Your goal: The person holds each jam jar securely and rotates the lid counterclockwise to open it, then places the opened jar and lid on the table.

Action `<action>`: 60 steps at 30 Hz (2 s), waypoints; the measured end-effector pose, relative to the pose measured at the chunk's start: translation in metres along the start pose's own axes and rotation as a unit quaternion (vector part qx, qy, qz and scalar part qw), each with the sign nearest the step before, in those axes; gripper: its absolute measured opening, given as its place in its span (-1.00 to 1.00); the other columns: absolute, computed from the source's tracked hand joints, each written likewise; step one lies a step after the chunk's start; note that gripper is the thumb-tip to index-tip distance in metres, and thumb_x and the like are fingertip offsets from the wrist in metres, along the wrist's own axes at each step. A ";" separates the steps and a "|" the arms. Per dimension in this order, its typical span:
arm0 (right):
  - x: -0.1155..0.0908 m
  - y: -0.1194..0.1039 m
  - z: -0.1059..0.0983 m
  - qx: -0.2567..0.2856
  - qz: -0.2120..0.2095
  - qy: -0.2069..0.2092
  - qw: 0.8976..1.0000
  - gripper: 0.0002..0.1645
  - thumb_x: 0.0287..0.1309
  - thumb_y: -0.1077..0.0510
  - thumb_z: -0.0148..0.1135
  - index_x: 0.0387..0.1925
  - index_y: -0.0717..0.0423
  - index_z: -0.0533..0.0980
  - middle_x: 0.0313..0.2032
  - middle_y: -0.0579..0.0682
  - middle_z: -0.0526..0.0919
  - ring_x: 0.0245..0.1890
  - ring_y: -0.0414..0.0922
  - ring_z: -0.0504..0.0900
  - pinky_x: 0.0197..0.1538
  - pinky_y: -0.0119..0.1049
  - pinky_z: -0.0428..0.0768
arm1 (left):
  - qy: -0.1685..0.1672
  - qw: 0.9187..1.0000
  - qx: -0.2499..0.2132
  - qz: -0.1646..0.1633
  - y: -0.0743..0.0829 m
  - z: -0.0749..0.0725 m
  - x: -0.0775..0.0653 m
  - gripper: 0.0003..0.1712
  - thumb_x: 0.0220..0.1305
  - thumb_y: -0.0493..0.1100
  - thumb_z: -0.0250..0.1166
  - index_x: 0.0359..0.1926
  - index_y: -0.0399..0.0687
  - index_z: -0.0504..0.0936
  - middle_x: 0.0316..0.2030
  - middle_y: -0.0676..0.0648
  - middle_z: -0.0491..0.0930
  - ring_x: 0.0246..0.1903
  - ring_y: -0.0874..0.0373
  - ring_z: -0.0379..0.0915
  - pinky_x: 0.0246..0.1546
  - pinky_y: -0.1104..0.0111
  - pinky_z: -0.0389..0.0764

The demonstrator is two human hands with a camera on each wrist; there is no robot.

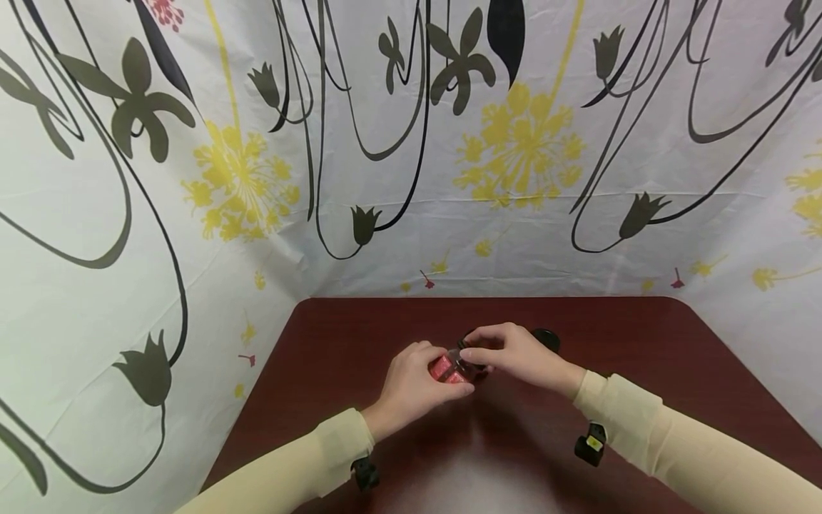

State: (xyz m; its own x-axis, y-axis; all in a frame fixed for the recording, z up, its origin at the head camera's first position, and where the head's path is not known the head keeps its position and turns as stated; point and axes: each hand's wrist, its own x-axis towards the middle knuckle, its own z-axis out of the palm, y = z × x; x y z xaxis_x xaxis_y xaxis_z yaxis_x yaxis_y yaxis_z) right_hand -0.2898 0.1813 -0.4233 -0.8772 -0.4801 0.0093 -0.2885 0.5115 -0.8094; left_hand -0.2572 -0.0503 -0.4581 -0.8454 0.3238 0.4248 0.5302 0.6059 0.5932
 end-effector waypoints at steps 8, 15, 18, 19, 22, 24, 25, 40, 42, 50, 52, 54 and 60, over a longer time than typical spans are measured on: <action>-0.003 0.000 0.000 0.006 -0.006 -0.004 1.000 -0.47 0.23 -0.26 0.34 0.10 -0.06 0.62 -0.08 -0.07 0.69 -0.29 -0.10 0.72 -0.19 -0.19 0.66 | -0.003 1.000 -0.008 -0.008 -0.001 0.002 -0.001 -0.48 -0.08 0.35 0.55 -0.22 0.16 0.71 -0.41 0.25 0.48 -0.38 0.31 0.38 -0.51 0.45 0.48; -0.006 0.000 -0.001 0.010 -0.012 -0.012 1.000 -0.47 0.26 -0.25 0.32 0.13 -0.08 0.60 -0.20 -0.04 0.70 -0.27 -0.10 0.71 -0.18 -0.18 0.66 | 0.000 1.000 -0.014 -0.007 -0.003 0.005 -0.003 -0.44 -0.09 0.37 0.55 -0.20 0.14 0.73 -0.40 0.25 0.49 -0.37 0.26 0.42 -0.51 0.45 0.49; -0.006 0.001 -0.001 0.009 -0.015 -0.012 1.000 -0.46 0.25 -0.25 0.32 0.14 -0.09 0.59 -0.23 -0.05 0.70 -0.27 -0.10 0.71 -0.18 -0.18 0.67 | 0.000 1.000 -0.013 -0.007 -0.004 0.006 -0.003 -0.45 -0.10 0.35 0.56 -0.20 0.14 0.73 -0.40 0.25 0.49 -0.37 0.29 0.40 -0.51 0.45 0.48; -0.007 0.001 -0.001 0.009 -0.014 -0.011 1.000 -0.46 0.24 -0.26 0.32 0.14 -0.10 0.59 -0.24 -0.06 0.71 -0.27 -0.11 0.72 -0.19 -0.18 0.67 | 0.000 1.000 -0.012 -0.007 -0.004 0.006 -0.003 -0.45 -0.10 0.35 0.57 -0.21 0.14 0.73 -0.40 0.25 0.49 -0.38 0.30 0.40 -0.51 0.45 0.48; -0.007 0.001 0.000 0.003 -0.019 -0.009 1.000 -0.44 0.24 -0.26 0.33 0.16 -0.09 0.58 -0.25 -0.05 0.70 -0.27 -0.08 0.71 -0.20 -0.17 0.66 | 0.000 1.000 -0.013 -0.008 -0.005 0.006 -0.004 -0.45 -0.11 0.35 0.57 -0.20 0.14 0.73 -0.40 0.26 0.49 -0.38 0.32 0.38 -0.51 0.45 0.48; -0.008 0.001 0.000 -0.003 -0.016 -0.006 1.000 -0.44 0.23 -0.27 0.33 0.17 -0.13 0.58 -0.25 -0.06 0.70 -0.27 -0.07 0.70 -0.22 -0.17 0.65 | -0.001 1.000 -0.015 -0.010 -0.005 0.006 -0.005 -0.44 -0.11 0.36 0.57 -0.19 0.15 0.73 -0.40 0.26 0.49 -0.38 0.32 0.38 -0.51 0.45 0.48; -0.008 0.001 0.000 -0.005 -0.016 -0.005 1.000 -0.44 0.23 -0.28 0.33 0.17 -0.14 0.57 -0.24 -0.05 0.70 -0.27 -0.06 0.69 -0.24 -0.17 0.64 | -0.002 1.000 -0.016 -0.011 -0.005 0.005 -0.005 -0.45 -0.10 0.35 0.57 -0.19 0.15 0.73 -0.40 0.26 0.49 -0.39 0.32 0.37 -0.52 0.44 0.48; -0.011 0.007 0.001 -0.004 -0.016 -0.001 1.000 -0.42 0.22 -0.30 0.33 0.20 -0.19 0.56 -0.22 -0.08 0.69 -0.25 -0.09 0.65 -0.26 -0.18 0.60 | -0.002 0.999 -0.018 -0.038 -0.011 0.004 -0.008 -0.44 -0.11 0.35 0.57 -0.15 0.18 0.72 -0.38 0.25 0.50 -0.37 0.30 0.40 -0.49 0.43 0.50; -0.011 0.008 0.001 0.000 -0.017 -0.003 1.000 -0.43 0.23 -0.29 0.33 0.20 -0.20 0.55 -0.22 -0.08 0.69 -0.24 -0.07 0.66 -0.25 -0.18 0.61 | 0.001 0.999 -0.017 -0.038 -0.012 0.004 -0.008 -0.44 -0.11 0.33 0.58 -0.15 0.17 0.72 -0.38 0.25 0.50 -0.36 0.30 0.40 -0.48 0.43 0.50; -0.012 0.010 0.000 -0.006 -0.016 0.000 1.000 -0.40 0.23 -0.30 0.32 0.22 -0.20 0.54 -0.18 -0.08 0.69 -0.20 -0.04 0.66 -0.24 -0.16 0.61 | 0.010 0.999 -0.018 -0.034 -0.013 0.003 -0.009 -0.47 -0.11 0.30 0.59 -0.16 0.17 0.72 -0.36 0.25 0.51 -0.36 0.31 0.42 -0.46 0.44 0.51; -0.012 0.011 0.000 -0.008 -0.016 0.002 1.000 -0.40 0.23 -0.30 0.32 0.22 -0.20 0.54 -0.17 -0.08 0.69 -0.19 -0.06 0.65 -0.24 -0.16 0.61 | 0.011 0.999 -0.020 -0.036 -0.014 0.002 -0.009 -0.46 -0.10 0.31 0.58 -0.15 0.17 0.72 -0.35 0.24 0.52 -0.35 0.31 0.42 -0.45 0.44 0.52; -0.013 0.011 -0.001 -0.009 -0.015 0.002 1.000 -0.39 0.22 -0.31 0.32 0.22 -0.17 0.54 -0.17 -0.08 0.69 -0.18 -0.05 0.64 -0.24 -0.16 0.61 | 0.014 0.999 -0.019 -0.035 -0.014 0.001 -0.009 -0.47 -0.10 0.31 0.58 -0.16 0.17 0.73 -0.34 0.25 0.53 -0.35 0.30 0.43 -0.44 0.43 0.51; -0.014 0.013 -0.002 -0.015 -0.011 0.005 1.000 -0.38 0.20 -0.31 0.34 0.21 -0.17 0.55 -0.13 -0.10 0.67 -0.11 -0.07 0.60 -0.20 -0.13 0.60 | 0.023 0.999 -0.010 -0.028 -0.018 0.001 -0.009 -0.48 -0.10 0.32 0.57 -0.17 0.20 0.72 -0.36 0.26 0.52 -0.36 0.27 0.44 -0.43 0.41 0.47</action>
State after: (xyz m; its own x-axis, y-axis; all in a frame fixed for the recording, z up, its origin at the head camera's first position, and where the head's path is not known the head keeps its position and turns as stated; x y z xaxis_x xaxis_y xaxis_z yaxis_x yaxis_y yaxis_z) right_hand -0.2822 0.1964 -0.4329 -0.8747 -0.4835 0.0328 -0.3184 0.5223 -0.7911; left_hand -0.2590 -0.0631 -0.4729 -0.8704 0.2559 0.4207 0.4833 0.6076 0.6303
